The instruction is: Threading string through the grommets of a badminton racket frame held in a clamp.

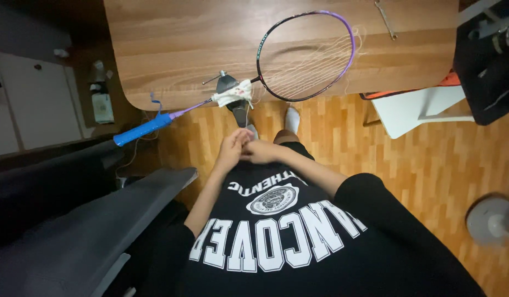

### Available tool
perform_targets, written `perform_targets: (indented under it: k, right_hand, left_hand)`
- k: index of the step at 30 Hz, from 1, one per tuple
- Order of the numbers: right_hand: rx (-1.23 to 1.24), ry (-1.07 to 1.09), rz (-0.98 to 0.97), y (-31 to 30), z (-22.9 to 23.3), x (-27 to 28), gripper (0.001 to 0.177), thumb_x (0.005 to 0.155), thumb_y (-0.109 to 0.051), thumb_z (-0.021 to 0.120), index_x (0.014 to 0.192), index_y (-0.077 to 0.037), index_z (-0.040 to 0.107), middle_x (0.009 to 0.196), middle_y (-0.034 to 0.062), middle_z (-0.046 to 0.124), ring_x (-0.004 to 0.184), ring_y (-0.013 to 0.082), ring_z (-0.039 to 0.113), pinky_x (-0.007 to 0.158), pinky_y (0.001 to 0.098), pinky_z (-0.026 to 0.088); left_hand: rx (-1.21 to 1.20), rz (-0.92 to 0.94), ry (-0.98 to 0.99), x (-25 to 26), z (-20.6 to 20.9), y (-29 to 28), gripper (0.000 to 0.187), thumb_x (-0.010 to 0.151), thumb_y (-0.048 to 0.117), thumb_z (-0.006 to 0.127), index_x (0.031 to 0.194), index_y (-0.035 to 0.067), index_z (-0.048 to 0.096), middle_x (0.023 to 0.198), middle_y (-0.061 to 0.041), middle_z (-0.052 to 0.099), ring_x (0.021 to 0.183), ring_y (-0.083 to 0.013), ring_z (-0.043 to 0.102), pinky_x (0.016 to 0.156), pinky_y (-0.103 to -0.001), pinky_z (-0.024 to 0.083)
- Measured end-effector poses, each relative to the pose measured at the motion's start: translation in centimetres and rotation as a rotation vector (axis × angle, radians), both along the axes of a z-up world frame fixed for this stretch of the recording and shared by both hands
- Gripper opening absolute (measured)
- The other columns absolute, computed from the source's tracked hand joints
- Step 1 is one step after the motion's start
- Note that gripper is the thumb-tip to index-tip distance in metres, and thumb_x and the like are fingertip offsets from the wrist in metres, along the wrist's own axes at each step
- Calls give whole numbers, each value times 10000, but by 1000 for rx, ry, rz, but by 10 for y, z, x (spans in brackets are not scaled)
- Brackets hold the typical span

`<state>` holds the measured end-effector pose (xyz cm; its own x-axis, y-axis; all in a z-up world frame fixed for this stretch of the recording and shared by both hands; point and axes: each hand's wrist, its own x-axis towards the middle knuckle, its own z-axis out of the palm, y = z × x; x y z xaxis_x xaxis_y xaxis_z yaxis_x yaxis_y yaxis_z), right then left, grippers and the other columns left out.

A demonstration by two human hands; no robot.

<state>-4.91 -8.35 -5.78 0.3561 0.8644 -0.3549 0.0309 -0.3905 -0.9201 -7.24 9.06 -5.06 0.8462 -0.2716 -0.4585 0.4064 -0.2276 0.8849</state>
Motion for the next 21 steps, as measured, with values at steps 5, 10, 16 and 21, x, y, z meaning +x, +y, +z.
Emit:
perform_targets:
  k: [5,10,16,21]
  right_hand:
    - [13,200,-280,2,32,42,379,1028,-370,591,1181,-35,679,990,139,735,905,256,696,794,395,566]
    - [411,873,-848,-12,41,76,437,1026,-371,561,1324,-52,584,1198,121,721,1081,235,700,914,362,584]
    - [613,1214,-1107,-6,10,89,399,1060,-354,522,1278,-26,584,1193,132,720,994,193,700,800,278,566]
    - [563,1168,-985,20,19,71,285,1082,-336,516,1172,-95,639,921,10,635,677,98,546,568,224,429]
  left_hand:
    - [-287,444,-80,-11,-26,34,102,1031,165,545,1069,75,575,898,23,581,811,-108,612,715,-262,550]
    - [-100,643,-86,-52,-9,114,188,1102,184,512,974,72,591,832,4,549,724,-102,549,625,-237,477]
    - [367,1111,-354,-109,9,183,238,841,-75,466,976,92,567,880,2,552,770,-132,551,690,-269,476]
    - [-461,1550,-555,-190,-75,284,285,1057,219,504,795,126,569,733,-15,519,628,-167,499,545,-322,431]
